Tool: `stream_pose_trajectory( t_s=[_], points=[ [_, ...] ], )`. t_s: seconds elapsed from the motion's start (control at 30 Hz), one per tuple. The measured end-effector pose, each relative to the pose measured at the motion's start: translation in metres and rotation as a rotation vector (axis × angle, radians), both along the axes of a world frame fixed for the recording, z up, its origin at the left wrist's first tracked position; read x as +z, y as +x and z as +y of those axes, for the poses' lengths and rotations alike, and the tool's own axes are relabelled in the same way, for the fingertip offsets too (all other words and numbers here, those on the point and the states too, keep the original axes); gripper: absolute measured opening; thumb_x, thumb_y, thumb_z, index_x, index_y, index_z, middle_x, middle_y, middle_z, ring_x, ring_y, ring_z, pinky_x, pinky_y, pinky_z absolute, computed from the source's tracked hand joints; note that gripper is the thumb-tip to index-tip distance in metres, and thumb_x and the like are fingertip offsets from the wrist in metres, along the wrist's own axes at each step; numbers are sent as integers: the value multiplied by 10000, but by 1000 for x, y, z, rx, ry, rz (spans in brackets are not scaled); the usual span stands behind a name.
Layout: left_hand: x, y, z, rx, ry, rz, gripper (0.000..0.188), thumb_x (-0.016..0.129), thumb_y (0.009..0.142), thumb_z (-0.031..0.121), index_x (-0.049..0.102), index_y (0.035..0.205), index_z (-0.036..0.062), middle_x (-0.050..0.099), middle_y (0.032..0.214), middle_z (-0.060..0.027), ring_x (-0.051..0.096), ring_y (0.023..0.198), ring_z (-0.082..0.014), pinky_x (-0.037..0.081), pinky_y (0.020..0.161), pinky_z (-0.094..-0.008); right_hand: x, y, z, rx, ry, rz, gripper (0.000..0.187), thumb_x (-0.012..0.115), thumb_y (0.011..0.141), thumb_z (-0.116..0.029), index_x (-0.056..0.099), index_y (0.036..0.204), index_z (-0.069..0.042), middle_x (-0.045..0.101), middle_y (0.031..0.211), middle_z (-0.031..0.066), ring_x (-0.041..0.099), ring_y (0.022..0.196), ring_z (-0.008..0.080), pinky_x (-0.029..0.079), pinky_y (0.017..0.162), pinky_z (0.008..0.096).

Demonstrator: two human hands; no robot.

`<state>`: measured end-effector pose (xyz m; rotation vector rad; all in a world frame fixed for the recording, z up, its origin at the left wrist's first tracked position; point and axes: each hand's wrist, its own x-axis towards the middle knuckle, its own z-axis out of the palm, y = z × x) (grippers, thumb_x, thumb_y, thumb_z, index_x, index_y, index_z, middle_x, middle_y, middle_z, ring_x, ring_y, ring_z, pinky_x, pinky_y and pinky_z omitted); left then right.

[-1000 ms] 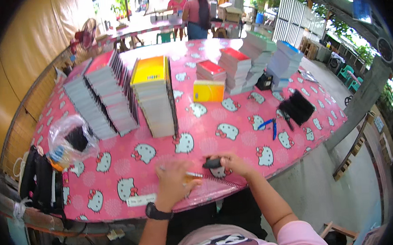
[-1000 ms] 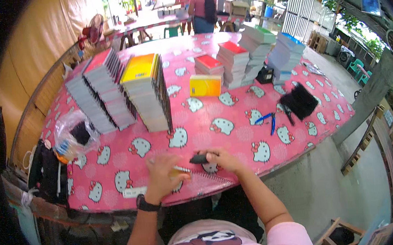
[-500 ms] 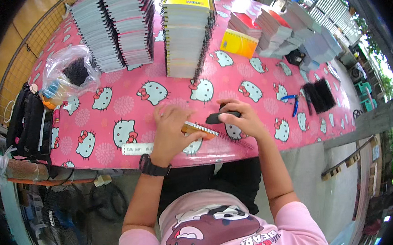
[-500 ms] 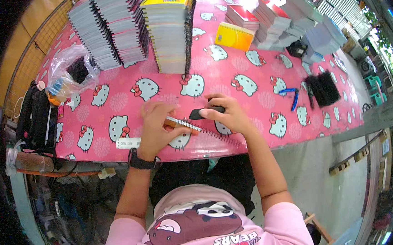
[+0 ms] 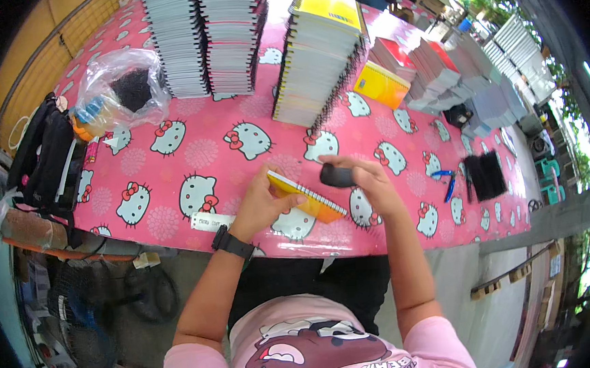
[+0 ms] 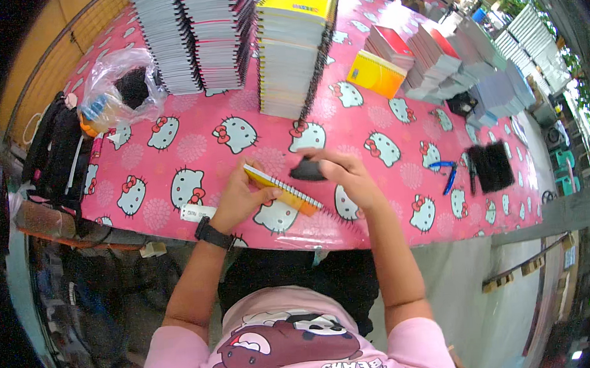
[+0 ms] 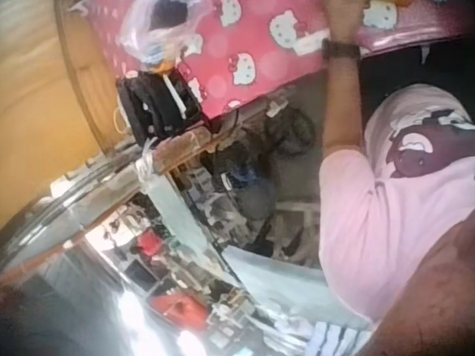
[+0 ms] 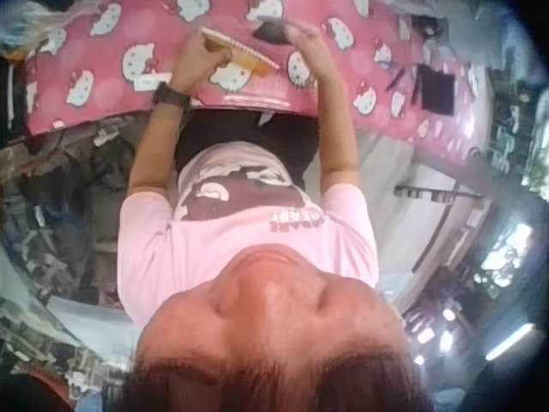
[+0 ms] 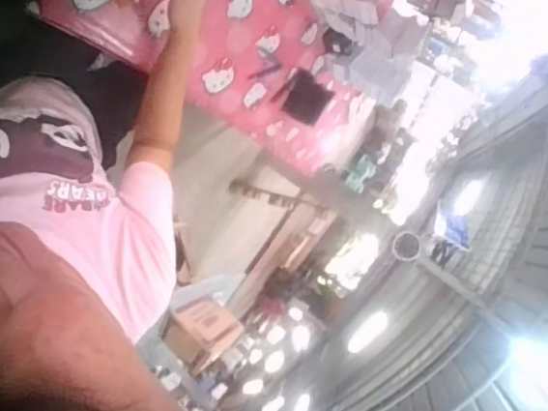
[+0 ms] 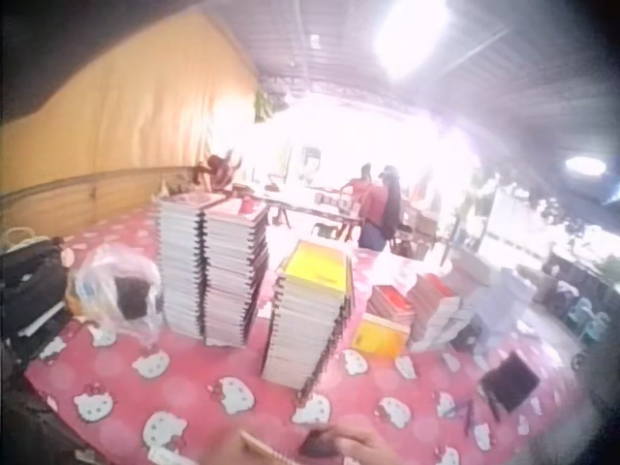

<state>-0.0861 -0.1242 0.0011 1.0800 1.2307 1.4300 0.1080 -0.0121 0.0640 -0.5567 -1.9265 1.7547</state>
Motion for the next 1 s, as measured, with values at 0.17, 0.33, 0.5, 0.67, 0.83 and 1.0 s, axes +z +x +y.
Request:
stream_pose_trajectory(
  t_s=[0.17,0.33,0.5,0.67,0.83,1.0],
  points=[
    [-16,-3,5,10,75,-17,460,779,691,124,410,958,53,550,718,-33,523,545,-68,429,454,-210,-4,-19,1,-86,421,-320,480,577,825,-412,618,943,52,538,1207,201,526,1091,260,376,942,371],
    [-15,-2,5,28,22,12,470,781,686,118,417,974,44,528,721,-32,510,549,-84,428,464,-222,-9,-25,1,110,45,16,479,548,829,-437,622,980,12,524,1232,188,520,1105,252,353,977,372],
    [-10,-2,4,32,32,-9,471,782,682,116,418,974,50,518,722,-27,508,563,-79,430,470,-224,-2,-37,-1,68,76,-124,390,577,846,-314,597,998,45,554,1178,166,504,1105,233,359,949,355],
    [-12,0,3,32,30,-5,476,782,680,119,417,978,50,519,719,-20,510,575,-74,427,469,-220,-13,-40,-1,164,-260,254,403,615,804,-333,612,999,20,519,1231,182,500,1111,240,358,960,365],
    [-14,-1,1,35,18,143,384,722,751,75,404,968,65,545,787,-22,543,590,-70,456,486,-209,-5,-18,-5,-212,334,-114,404,723,701,-242,600,992,10,507,1243,202,498,1133,296,385,936,363],
    [-3,0,4,49,58,-178,364,664,817,198,429,1047,39,532,794,-47,546,635,-89,472,466,-213,-37,65,8,-583,760,-442,468,754,652,-292,589,998,-24,472,1275,205,392,1222,332,353,960,416]
  ],
)
